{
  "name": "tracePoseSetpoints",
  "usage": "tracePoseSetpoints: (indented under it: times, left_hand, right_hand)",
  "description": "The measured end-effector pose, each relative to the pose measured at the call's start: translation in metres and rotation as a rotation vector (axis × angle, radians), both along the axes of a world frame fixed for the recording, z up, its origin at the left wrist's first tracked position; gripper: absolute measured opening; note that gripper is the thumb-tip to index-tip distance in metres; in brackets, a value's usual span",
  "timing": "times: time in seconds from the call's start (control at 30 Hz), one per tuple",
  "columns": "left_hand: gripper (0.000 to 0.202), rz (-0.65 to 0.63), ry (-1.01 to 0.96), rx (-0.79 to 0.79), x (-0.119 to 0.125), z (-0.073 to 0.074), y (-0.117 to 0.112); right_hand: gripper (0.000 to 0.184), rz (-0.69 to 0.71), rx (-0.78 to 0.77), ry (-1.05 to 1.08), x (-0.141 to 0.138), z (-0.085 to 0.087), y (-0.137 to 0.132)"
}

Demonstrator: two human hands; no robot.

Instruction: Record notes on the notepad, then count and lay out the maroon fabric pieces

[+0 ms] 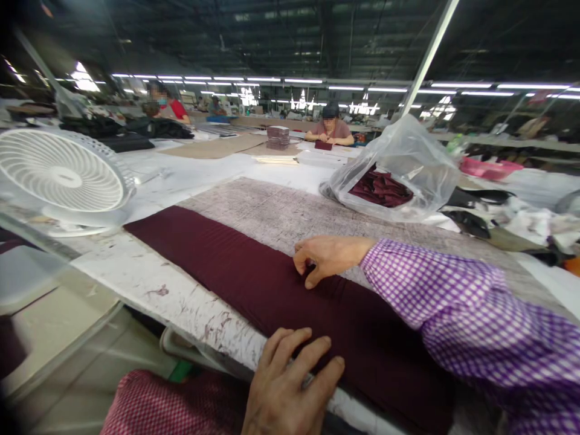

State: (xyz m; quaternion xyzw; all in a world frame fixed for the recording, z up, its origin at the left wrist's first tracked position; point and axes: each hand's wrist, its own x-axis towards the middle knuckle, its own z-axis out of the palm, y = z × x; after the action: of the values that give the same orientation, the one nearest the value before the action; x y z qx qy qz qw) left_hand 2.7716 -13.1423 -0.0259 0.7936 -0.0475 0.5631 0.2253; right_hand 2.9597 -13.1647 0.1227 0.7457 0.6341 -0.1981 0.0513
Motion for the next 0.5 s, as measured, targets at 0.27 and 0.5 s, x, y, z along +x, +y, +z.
tracePoseSetpoints:
  times: [0.27,0.5]
  left_hand:
    - [0.029,-0.003,-0.001,-0.003,0.000,0.000,0.000]
    - [0.028,0.003,0.000,-0.008,-0.001,0.001,-0.002]
  right_hand:
    - [0.039,0.031,-0.004,0.097,0.003,-0.001,-0.001]
    - [0.025,0.057,-0.088,-0.030,-0.014,0.011,0.008]
